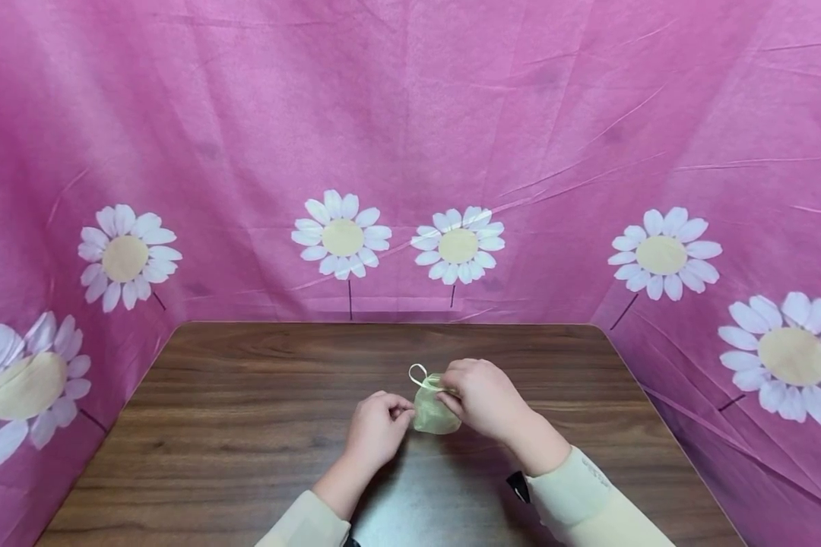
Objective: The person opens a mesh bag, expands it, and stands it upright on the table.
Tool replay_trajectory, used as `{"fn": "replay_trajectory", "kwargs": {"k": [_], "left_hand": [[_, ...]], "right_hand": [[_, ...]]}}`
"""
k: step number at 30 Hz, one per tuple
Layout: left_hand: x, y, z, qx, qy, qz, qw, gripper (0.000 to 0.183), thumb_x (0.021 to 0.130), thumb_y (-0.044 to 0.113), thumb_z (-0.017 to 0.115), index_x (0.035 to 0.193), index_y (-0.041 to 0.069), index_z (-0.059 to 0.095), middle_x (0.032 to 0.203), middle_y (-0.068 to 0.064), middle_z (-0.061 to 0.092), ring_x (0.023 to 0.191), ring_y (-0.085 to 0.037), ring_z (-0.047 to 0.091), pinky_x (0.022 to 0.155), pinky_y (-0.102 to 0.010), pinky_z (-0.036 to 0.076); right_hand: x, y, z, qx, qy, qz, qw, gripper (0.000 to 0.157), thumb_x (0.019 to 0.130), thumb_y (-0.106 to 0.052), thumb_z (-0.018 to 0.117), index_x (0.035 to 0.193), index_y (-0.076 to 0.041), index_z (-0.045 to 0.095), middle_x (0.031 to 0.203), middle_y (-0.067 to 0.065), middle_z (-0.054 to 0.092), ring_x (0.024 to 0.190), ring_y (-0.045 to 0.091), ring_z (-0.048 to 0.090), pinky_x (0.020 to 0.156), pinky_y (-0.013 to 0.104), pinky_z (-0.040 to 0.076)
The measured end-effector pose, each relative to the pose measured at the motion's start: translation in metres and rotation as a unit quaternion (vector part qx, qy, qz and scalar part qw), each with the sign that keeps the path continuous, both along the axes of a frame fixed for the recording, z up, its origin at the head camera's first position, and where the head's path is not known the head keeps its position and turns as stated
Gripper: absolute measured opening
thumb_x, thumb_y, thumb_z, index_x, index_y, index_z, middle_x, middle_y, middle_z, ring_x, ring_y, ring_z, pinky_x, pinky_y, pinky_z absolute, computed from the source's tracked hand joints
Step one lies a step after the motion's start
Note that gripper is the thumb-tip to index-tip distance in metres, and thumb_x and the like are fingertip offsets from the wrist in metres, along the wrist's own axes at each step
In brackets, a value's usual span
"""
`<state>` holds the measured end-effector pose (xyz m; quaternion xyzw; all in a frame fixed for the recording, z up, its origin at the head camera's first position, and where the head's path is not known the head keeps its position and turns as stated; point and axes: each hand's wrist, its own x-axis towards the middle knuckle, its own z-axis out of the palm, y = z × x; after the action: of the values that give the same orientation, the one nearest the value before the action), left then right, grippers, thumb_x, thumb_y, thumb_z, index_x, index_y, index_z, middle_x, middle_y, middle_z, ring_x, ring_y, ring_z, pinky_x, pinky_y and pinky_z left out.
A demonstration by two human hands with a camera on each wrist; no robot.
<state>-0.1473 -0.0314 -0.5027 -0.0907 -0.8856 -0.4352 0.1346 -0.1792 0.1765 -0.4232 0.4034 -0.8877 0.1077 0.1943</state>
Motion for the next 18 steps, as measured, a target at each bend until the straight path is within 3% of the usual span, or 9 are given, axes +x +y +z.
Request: {"fn": "replay_trajectory", "kwargs": {"k": [6,12,18], "left_hand": [[-0.007,-0.001,0.002,-0.071,-0.036,-0.004,0.9968,0.008,0.088,0.016,0.080,0.084,0.022,0.077,0.073,0.014,0.055,0.070,-0.006,0.056,0.069,-0.036,0.046],[-0.011,-0.002,0.001,-0.070,-0.068,-0.017,0.9951,0.010,0.085,0.015,0.082,0.095,0.017,0.080,0.075,0.011,0.054,0.073,-0.010,0.055,0.070,-0.038,0.046],[-0.015,-0.003,-0.001,-0.067,-0.077,-0.019,0.9945,0.007,0.086,0.016,0.082,0.092,0.018,0.079,0.075,0.012,0.056,0.073,-0.009,0.056,0.070,-0.037,0.046]], "right_hand": [[-0.003,-0.005,-0.009,0.025,-0.001,-0.007,1.000,0.024,0.082,-0.021,0.088,0.074,-0.019,0.066,0.074,-0.008,0.056,0.071,0.016,0.060,0.063,0.036,0.047],[-0.005,-0.010,-0.019,0.044,-0.007,-0.017,0.999,0.023,0.082,-0.022,0.088,0.074,-0.019,0.067,0.073,-0.007,0.057,0.073,0.018,0.063,0.062,0.036,0.045],[-0.007,-0.015,-0.024,0.049,-0.012,-0.020,0.999,0.024,0.081,-0.022,0.088,0.072,-0.019,0.066,0.073,-0.007,0.058,0.073,0.019,0.064,0.062,0.038,0.047]]}}
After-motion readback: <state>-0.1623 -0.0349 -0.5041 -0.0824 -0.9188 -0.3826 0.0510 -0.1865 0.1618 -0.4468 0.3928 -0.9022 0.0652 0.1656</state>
